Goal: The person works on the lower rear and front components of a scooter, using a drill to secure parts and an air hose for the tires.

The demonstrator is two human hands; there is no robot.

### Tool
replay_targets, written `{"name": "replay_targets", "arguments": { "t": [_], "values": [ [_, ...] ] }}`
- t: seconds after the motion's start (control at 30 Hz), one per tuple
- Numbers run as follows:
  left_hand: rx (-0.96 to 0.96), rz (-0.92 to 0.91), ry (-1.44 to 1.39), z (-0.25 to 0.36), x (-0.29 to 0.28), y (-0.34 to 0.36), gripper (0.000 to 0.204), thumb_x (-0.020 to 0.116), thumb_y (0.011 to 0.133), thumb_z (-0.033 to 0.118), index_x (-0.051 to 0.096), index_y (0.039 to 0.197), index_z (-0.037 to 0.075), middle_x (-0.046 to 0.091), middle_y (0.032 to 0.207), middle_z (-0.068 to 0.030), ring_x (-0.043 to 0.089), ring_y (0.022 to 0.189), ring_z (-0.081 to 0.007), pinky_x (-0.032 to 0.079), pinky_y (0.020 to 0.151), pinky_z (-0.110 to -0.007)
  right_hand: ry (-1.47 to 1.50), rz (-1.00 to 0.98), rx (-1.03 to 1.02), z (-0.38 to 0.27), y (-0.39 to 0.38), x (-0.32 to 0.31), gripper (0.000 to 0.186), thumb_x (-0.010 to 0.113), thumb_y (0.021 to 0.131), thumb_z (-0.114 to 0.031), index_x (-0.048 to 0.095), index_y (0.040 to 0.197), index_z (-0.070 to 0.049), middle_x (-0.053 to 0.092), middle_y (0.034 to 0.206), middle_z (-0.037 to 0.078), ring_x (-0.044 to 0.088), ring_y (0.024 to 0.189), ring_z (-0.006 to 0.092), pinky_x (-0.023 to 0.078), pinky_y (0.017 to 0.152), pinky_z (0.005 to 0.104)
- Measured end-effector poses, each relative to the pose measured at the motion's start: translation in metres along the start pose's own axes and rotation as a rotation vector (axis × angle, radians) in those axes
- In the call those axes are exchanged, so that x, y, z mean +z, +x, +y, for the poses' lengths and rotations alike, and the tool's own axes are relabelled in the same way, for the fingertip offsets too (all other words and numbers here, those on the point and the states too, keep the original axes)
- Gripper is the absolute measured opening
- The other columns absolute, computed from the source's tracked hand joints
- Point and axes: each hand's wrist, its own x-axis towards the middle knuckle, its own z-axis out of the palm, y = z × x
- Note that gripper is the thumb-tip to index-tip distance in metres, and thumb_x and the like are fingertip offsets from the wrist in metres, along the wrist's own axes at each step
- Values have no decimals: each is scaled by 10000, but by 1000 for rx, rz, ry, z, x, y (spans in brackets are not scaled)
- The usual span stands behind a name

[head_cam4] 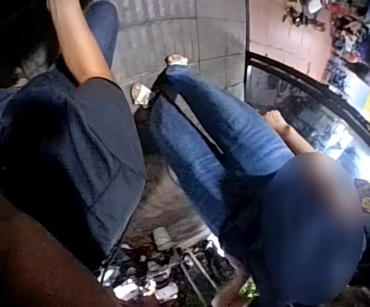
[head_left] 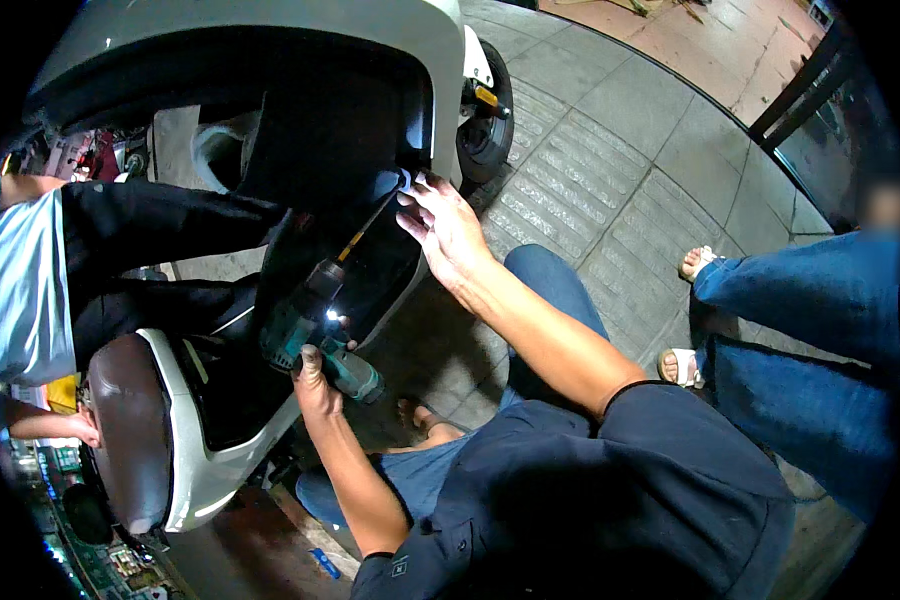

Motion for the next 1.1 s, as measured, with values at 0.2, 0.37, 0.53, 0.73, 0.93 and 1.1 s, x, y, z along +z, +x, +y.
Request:
{"name": "replay_targets", "arguments": {
  "t": [0.2, 0.37, 0.53, 0.73, 0.93, 1.1],
  "values": [
    [-6, -24, 16, 1, 8, 7, 684, 750, 674, 404, 497, 1179, 17, 608, 1035, -109, 615, 852, -249, 545, 670, -367, 136, -107, -27, 9, 17, -20, 95, 562, 857, -100, 560, 951, -88, 595, 934, 43, 577, 921, 197, 451, 882, 396],
    [-80, 26, -44, -3, 2, 9, 714, 754, 660, 423, 482, 1201, 42, 601, 1041, -112, 608, 861, -252, 542, 658, -365, 229, -136, 22, -1, 14, -11, 98, 572, 851, -109, 559, 941, -72, 584, 928, 60, 581, 893, 223, 461, 875, 393],
    [-124, -45, -101, -2, -3, 9, 711, 754, 671, 404, 462, 1225, 66, 574, 1097, -119, 588, 919, -256, 529, 659, -368, 297, -2, 214, -6, 13, -1, 189, 621, 796, -170, 554, 956, -94, 548, 920, 60, 549, 885, 222, 437, 886, 415],
    [-133, -57, -102, 0, -1, 9, 672, 756, 701, 346, 455, 1239, 76, 573, 1102, -116, 579, 944, -257, 514, 679, -378, 346, 60, 319, -19, 14, 8, 208, 647, 757, -175, 546, 929, -116, 533, 897, 57, 520, 885, 227, 421, 893, 426],
    [-325, -152, -112, 22, -10, 16, 642, 720, 742, 342, 443, 1253, 70, 566, 1134, -136, 583, 942, -266, 528, 712, -383, 336, 90, 333, -18, 19, 6, 193, 636, 735, -148, 531, 883, -83, 525, 877, 80, 529, 840, 252, 465, 848, 431],
    [-292, -137, -126, 24, 1, 21, 658, 692, 737, 411, 455, 1246, 69, 572, 1135, -123, 595, 898, -255, 529, 717, -379, 340, 26, 330, -8, 27, -5, 180, 607, 748, -152, 542, 896, -74, 578, 849, 92, 568, 850, 271, 462, 869, 445]
  ]
}}
